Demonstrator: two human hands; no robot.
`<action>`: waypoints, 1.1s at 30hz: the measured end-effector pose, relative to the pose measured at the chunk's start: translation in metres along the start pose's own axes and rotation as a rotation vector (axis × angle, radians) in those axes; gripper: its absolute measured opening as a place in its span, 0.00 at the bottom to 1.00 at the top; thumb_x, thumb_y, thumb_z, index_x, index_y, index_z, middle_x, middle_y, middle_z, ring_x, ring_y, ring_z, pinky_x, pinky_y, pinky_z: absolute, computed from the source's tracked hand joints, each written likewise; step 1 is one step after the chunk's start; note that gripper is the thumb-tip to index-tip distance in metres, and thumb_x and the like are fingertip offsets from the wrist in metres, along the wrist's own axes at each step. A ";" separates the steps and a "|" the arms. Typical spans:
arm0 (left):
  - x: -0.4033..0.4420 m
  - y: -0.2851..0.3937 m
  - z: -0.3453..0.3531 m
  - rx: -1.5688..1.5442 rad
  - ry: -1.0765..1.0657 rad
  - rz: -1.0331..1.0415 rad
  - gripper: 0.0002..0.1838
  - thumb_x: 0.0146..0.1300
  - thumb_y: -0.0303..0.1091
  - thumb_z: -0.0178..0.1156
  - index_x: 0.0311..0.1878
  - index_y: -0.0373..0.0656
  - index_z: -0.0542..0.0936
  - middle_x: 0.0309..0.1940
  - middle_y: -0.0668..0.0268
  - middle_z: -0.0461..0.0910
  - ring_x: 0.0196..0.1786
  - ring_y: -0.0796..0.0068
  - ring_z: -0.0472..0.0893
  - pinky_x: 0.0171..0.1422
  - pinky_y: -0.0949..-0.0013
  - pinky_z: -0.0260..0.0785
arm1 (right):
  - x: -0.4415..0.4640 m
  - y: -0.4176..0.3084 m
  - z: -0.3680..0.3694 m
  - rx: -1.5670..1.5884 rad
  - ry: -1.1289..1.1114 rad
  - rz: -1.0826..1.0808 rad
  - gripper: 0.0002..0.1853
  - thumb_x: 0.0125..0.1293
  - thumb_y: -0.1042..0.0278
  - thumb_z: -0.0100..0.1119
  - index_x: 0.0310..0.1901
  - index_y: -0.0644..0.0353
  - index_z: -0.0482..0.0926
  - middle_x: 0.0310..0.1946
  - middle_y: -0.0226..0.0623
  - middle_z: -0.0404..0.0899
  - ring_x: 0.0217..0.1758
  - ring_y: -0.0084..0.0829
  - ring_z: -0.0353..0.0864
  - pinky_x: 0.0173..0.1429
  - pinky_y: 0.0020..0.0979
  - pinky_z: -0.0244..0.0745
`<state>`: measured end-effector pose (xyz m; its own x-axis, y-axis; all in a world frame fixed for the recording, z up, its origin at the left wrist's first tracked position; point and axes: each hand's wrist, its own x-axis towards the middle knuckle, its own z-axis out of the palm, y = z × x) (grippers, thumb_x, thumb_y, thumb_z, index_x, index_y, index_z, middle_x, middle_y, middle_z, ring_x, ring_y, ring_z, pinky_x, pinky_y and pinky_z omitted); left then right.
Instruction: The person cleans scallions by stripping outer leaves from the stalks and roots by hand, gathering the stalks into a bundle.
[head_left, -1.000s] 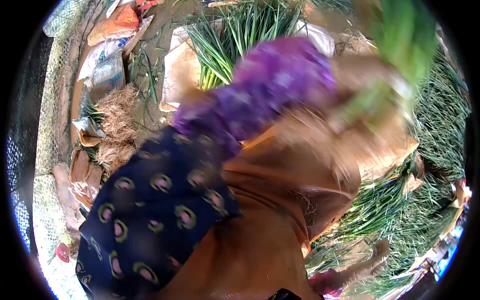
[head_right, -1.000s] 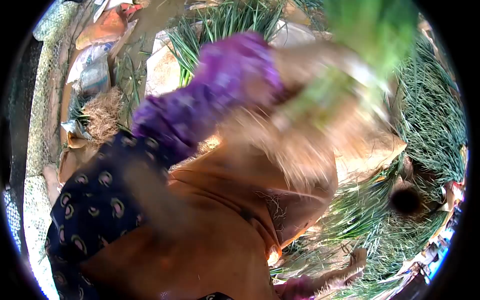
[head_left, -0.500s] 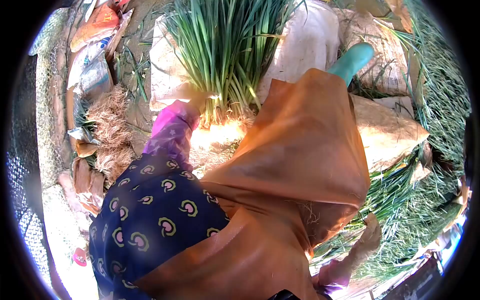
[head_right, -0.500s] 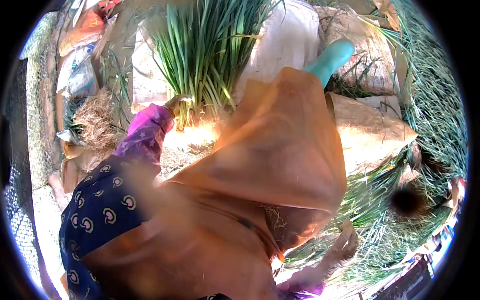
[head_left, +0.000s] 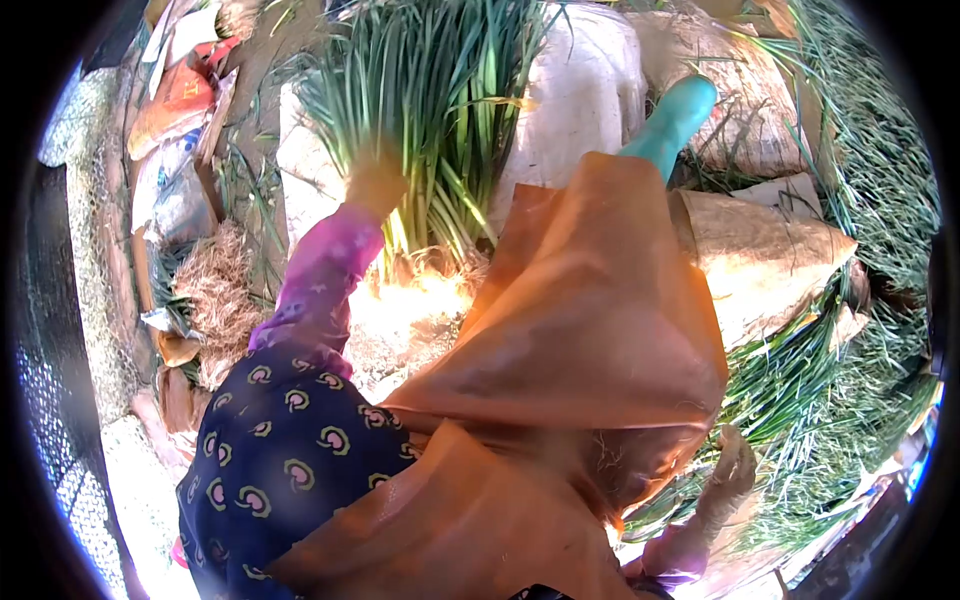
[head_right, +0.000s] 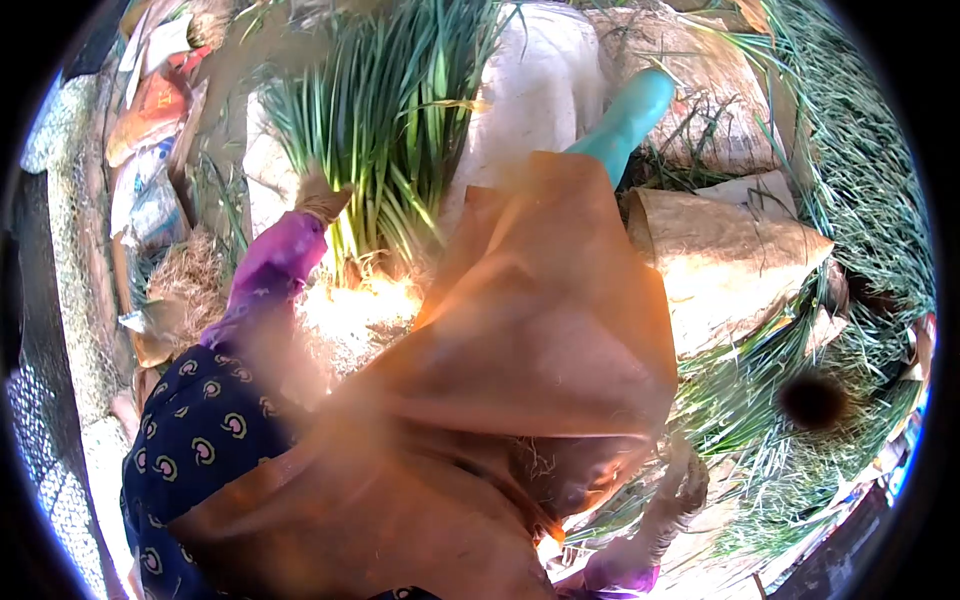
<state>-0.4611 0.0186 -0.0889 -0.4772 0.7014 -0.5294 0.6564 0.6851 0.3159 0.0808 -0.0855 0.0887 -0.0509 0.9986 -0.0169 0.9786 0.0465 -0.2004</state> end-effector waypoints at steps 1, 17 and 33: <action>0.003 0.022 -0.011 0.067 0.124 0.033 0.40 0.53 0.39 0.57 0.64 0.40 0.47 0.50 0.48 0.62 0.49 0.56 0.66 0.52 0.58 0.61 | 0.002 -0.001 0.000 0.327 -0.045 0.356 0.13 0.61 0.67 0.47 0.41 0.65 0.76 0.35 0.41 0.77 0.35 0.30 0.76 0.42 0.29 0.70; 0.130 0.152 -0.038 -0.998 0.007 0.565 0.10 0.57 0.37 0.50 0.32 0.42 0.77 0.22 0.63 0.76 0.20 0.74 0.75 0.24 0.73 0.70 | 0.003 0.045 0.040 0.465 -0.046 0.437 0.12 0.61 0.68 0.48 0.40 0.66 0.75 0.36 0.41 0.76 0.37 0.32 0.75 0.44 0.28 0.69; 0.170 0.059 0.134 0.405 -0.068 0.448 0.13 0.51 0.43 0.57 0.36 0.46 0.75 0.35 0.63 0.78 0.39 0.61 0.77 0.44 0.62 0.69 | 0.020 0.036 0.057 0.561 -0.146 0.508 0.11 0.61 0.66 0.50 0.39 0.64 0.75 0.34 0.37 0.75 0.36 0.30 0.73 0.43 0.29 0.69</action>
<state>-0.4250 0.1514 -0.2660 -0.0730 0.8809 -0.4676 0.9612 0.1872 0.2027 0.1033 -0.0658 0.0259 0.3140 0.8780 -0.3613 0.6433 -0.4767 -0.5991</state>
